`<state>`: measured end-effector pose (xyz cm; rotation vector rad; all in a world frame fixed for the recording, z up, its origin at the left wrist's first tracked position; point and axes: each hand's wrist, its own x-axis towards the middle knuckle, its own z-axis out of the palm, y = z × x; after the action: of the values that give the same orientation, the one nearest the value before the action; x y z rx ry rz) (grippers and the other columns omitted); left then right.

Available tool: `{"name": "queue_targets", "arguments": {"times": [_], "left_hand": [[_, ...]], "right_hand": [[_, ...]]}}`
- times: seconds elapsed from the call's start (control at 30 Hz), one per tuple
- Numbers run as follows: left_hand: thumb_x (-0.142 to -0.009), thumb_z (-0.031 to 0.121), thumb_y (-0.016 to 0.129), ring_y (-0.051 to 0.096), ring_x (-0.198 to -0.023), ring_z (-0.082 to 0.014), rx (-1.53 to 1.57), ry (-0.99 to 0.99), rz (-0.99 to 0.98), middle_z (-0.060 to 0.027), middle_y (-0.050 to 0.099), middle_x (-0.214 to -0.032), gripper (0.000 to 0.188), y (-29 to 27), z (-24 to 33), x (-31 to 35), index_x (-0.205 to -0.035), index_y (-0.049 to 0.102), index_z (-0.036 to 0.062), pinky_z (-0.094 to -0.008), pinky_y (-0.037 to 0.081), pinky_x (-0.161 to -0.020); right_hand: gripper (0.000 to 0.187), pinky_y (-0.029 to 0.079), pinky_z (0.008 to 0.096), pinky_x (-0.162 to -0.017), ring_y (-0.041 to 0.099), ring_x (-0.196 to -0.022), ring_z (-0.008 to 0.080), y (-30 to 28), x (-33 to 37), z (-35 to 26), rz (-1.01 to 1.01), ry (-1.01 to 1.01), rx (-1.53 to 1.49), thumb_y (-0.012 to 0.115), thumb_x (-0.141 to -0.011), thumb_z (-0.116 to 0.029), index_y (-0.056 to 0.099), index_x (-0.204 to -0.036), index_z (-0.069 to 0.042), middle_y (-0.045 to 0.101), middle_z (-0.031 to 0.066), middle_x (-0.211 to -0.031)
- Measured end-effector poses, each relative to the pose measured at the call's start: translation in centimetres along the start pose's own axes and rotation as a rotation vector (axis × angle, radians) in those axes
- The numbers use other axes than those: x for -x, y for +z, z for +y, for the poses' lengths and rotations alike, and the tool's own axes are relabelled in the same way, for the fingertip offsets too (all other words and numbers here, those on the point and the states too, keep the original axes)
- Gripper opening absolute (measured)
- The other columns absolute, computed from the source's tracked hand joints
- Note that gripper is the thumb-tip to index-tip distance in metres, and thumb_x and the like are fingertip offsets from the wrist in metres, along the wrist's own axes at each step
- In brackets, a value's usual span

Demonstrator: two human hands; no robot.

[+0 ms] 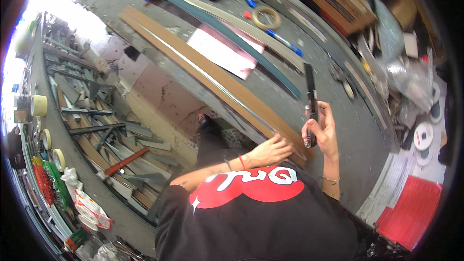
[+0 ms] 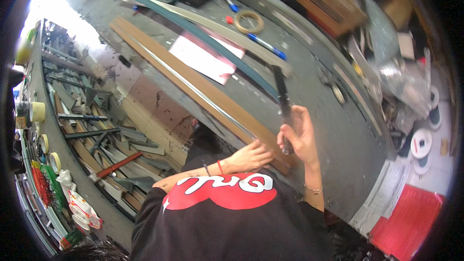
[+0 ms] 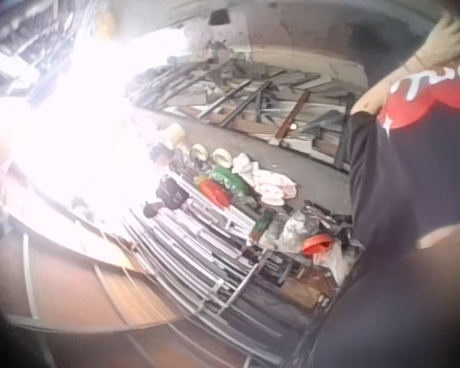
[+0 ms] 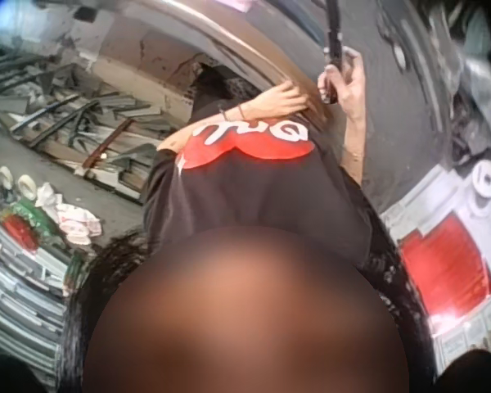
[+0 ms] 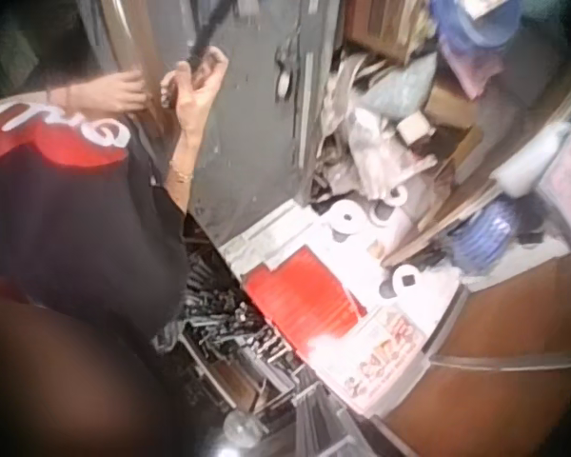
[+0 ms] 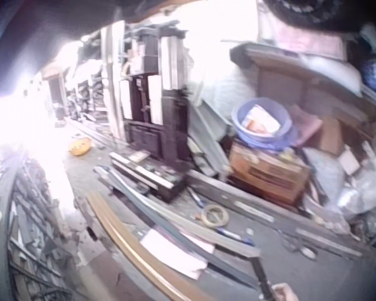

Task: The person uses a utility knife to score and cut a long teal plastic strip, then retrieves a brown plastic strip from a rack and cuts it in the same way. The person handles the strips and the knife throughout, placing cut pieces aside on the workbench.

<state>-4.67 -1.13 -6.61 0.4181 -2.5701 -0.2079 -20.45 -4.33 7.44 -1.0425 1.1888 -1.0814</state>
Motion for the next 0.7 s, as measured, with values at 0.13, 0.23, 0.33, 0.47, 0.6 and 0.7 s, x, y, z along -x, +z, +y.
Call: {"name": "queue_targets", "arguments": {"times": [0.13, 0.23, 0.33, 0.47, 0.6, 0.7], "left_hand": [[-0.076, 0.032, 0.064, 0.050, -0.104, -0.0225, 0.058, -0.167, 0.139, -0.0059, 0.055, -0.109, 0.041, 2.5, 4.9, -1.6, -0.109, 0.059, 0.0066, -0.0429, 0.036, -0.098], [-0.079, 0.030, 0.063, 0.049, -0.116, -0.0267, 0.047, -0.316, 0.124, -0.0085, 0.056, -0.117, 0.042, 2.8, 6.8, -1.2, -0.114, 0.059, 0.0072, -0.0433, 0.034, -0.103], [-0.079, 0.024, 0.064, 0.048, -0.120, -0.0273, 0.028, -0.332, 0.072, -0.0103, 0.056, -0.120, 0.042, 1.7, 7.1, -1.1, -0.117, 0.058, 0.0072, -0.0396, 0.035, -0.104], [-0.076, 0.017, 0.067, 0.052, -0.114, -0.0230, -0.063, -0.424, 0.042, -0.0070, 0.056, -0.115, 0.040, -0.9, 6.1, -1.3, -0.113, 0.056, 0.0095, -0.0382, 0.039, -0.100], [-0.077, 0.016, 0.065, 0.053, -0.111, -0.0224, -0.130, -0.388, 0.004, -0.0051, 0.057, -0.112, 0.034, -1.8, 5.9, -1.9, -0.109, 0.057, 0.0113, -0.0374, 0.041, -0.098], [-0.076, 0.016, 0.065, 0.054, -0.108, -0.0224, -0.110, -0.363, -0.022, -0.0044, 0.058, -0.111, 0.030, -1.9, 5.8, -2.3, -0.105, 0.058, 0.0107, -0.0366, 0.042, -0.096]], "right_hand": [[0.042, 0.047, 0.0233, -0.059, 0.058, -0.068, 0.0129, -6.5, 8.6, 0.9, -0.032, 0.096, 0.275, 0.062, -0.088, -0.015, 0.047, -0.126, -0.004, 0.060, 0.0093, -0.095], [0.042, 0.048, 0.0285, -0.069, 0.060, -0.078, 0.0190, -10.1, 13.4, 1.7, -0.098, -0.037, 0.645, 0.064, -0.085, -0.013, 0.050, -0.124, -0.002, 0.060, 0.0126, -0.098], [0.042, 0.047, 0.0322, -0.077, 0.061, -0.088, 0.0286, -12.5, 17.0, 2.5, -0.119, -0.101, 0.737, 0.063, -0.084, -0.008, 0.052, -0.125, -0.003, 0.060, 0.0160, -0.101], [0.042, 0.048, 0.0351, -0.077, 0.061, -0.088, 0.0333, -13.7, 19.2, 3.7, -0.137, -0.238, 0.878, 0.061, -0.085, -0.007, 0.051, -0.126, -0.003, 0.059, 0.0173, -0.102], [0.045, 0.051, 0.0389, -0.069, 0.062, -0.085, 0.0332, -14.0, 19.2, 5.3, -0.187, -0.391, 1.014, 0.060, -0.084, -0.007, 0.048, -0.128, -0.005, 0.058, 0.0157, -0.101], [0.045, 0.052, 0.0396, -0.066, 0.062, -0.082, 0.0325, -14.0, 19.1, 6.2, -0.214, -0.399, 1.091, 0.059, -0.085, -0.008, 0.047, -0.128, -0.004, 0.058, 0.0148, -0.098]]}}
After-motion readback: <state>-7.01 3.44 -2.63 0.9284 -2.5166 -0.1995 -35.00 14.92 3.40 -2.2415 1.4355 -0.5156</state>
